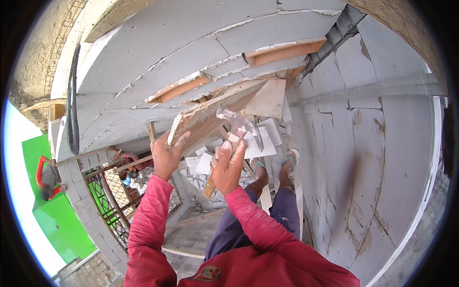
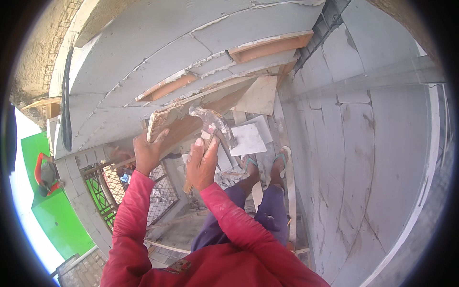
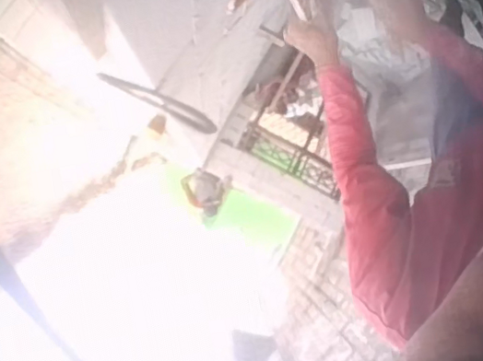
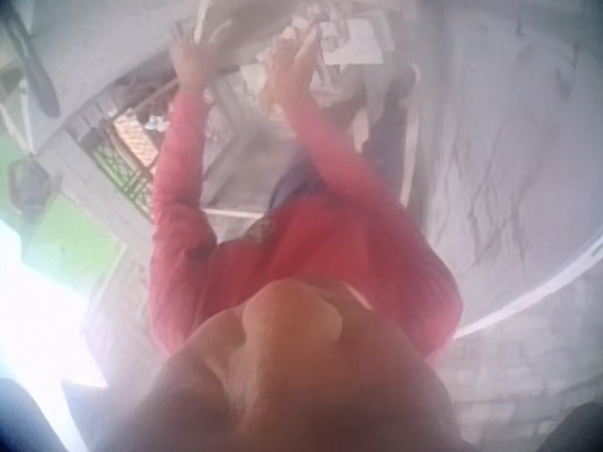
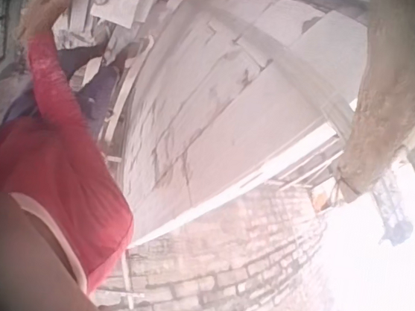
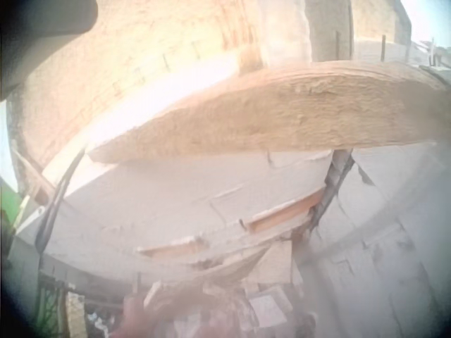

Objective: The person lifts and positions large white plasterboard sheets against a partially built wall, using wooden supports to hold them in place. They adjust the boards and supports repeatedly to fit the curved wall section.

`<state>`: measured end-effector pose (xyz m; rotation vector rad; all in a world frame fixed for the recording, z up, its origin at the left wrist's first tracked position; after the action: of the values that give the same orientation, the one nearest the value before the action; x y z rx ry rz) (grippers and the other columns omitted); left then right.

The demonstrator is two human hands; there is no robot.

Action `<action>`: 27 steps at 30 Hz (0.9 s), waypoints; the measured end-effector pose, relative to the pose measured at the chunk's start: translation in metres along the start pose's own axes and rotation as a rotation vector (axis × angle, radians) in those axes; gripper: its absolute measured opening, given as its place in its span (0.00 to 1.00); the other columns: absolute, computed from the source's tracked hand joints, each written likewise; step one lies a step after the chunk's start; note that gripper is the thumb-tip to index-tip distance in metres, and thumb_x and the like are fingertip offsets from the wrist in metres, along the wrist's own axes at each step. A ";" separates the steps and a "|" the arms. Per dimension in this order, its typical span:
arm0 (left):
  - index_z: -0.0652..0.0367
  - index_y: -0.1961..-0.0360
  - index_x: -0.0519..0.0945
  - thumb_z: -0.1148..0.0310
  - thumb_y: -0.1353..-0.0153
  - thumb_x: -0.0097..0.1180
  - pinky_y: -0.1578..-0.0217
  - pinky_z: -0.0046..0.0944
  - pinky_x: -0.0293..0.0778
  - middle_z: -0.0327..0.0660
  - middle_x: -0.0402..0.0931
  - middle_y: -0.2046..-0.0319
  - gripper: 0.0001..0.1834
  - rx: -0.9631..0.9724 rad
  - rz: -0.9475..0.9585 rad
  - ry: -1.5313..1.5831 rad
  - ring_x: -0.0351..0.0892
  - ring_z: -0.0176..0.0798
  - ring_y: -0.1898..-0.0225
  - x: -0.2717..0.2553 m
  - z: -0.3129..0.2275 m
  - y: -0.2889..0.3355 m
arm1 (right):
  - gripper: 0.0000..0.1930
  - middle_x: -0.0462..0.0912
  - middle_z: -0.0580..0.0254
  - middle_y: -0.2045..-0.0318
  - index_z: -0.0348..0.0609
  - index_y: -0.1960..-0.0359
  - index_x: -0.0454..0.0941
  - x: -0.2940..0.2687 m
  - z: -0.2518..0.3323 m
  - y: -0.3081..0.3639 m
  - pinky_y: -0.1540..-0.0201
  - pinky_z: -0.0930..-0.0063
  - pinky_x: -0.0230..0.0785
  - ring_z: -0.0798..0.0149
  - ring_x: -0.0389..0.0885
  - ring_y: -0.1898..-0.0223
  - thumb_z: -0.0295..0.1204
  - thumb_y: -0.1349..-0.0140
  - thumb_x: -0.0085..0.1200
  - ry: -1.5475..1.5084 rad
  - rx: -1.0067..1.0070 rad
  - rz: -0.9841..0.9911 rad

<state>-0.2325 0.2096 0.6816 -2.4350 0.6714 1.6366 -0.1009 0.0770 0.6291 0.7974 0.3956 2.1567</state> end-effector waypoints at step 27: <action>0.62 0.54 0.86 0.61 0.35 0.68 0.62 0.50 0.78 0.53 0.85 0.68 0.16 0.093 0.044 0.013 0.85 0.60 0.66 0.026 -0.039 0.021 | 0.17 0.68 0.70 0.69 0.57 0.39 0.63 -0.008 0.020 0.052 0.73 0.75 0.66 0.75 0.65 0.77 0.50 0.17 0.38 -0.527 0.351 0.028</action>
<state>-0.2010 0.1697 0.6768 -2.3836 0.7900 1.5689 -0.1136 0.0380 0.6677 1.5267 0.4886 1.8264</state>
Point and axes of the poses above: each hand's wrist, its own y-axis away from the middle knuckle, its own x-axis out of the palm, z = x × y, the point moved 3 cm from there along -y, towards the middle knuckle
